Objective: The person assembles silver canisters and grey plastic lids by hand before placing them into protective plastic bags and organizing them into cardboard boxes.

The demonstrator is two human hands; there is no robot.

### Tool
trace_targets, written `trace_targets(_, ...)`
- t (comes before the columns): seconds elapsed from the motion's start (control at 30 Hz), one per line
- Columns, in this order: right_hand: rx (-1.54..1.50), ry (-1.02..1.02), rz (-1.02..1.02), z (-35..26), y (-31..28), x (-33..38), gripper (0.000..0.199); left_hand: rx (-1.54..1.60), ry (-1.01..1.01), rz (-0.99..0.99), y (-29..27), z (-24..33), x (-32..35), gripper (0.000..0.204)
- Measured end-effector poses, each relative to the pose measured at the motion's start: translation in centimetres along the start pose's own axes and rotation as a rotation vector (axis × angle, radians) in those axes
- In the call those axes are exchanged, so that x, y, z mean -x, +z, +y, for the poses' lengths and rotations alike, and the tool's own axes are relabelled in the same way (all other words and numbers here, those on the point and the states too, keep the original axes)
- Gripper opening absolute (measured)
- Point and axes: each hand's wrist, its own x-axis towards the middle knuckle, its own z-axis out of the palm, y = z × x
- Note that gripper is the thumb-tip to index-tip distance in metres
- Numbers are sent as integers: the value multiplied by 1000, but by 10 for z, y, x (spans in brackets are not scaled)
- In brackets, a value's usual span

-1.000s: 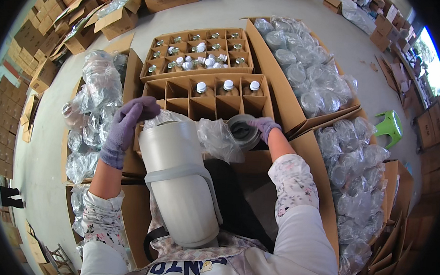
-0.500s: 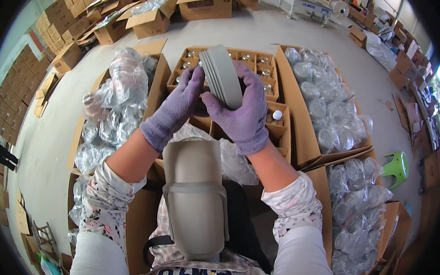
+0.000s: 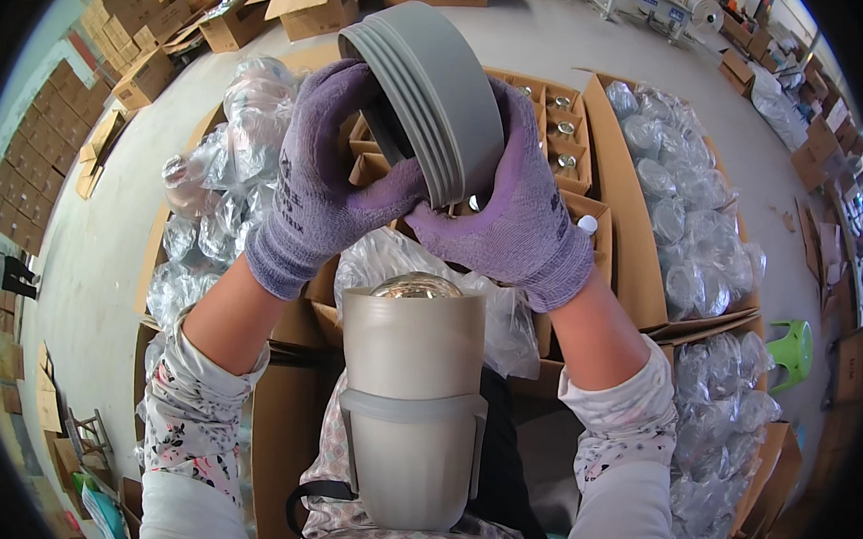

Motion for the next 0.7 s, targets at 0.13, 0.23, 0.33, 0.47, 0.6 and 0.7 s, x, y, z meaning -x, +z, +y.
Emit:
trace_targets(0.13,-18,30,-54,18,2,-12,105,-141,46,-4,3,-16,8,65)
trace_targets(0.23,-356,232,-97,28,0,-18,106,-193,37,-56,6,-16,0,60)
trace_targets(0.33,-509,347,-20,25,5,-13,96,-243,125,-111,4,-17,-6,69)
trace_targets(0.47,-772,302,121,3,-16,-22,69,22,48,155,-26,-27,6,76)
trace_targets(0.6,-1352,574,-105,10,-16,-19,58,1151,-726,121,-20,13,17,101)
trace_targets(0.7,-989,658,21,-8,2,-17,52,1568,-852,162,-19,50,18,98)
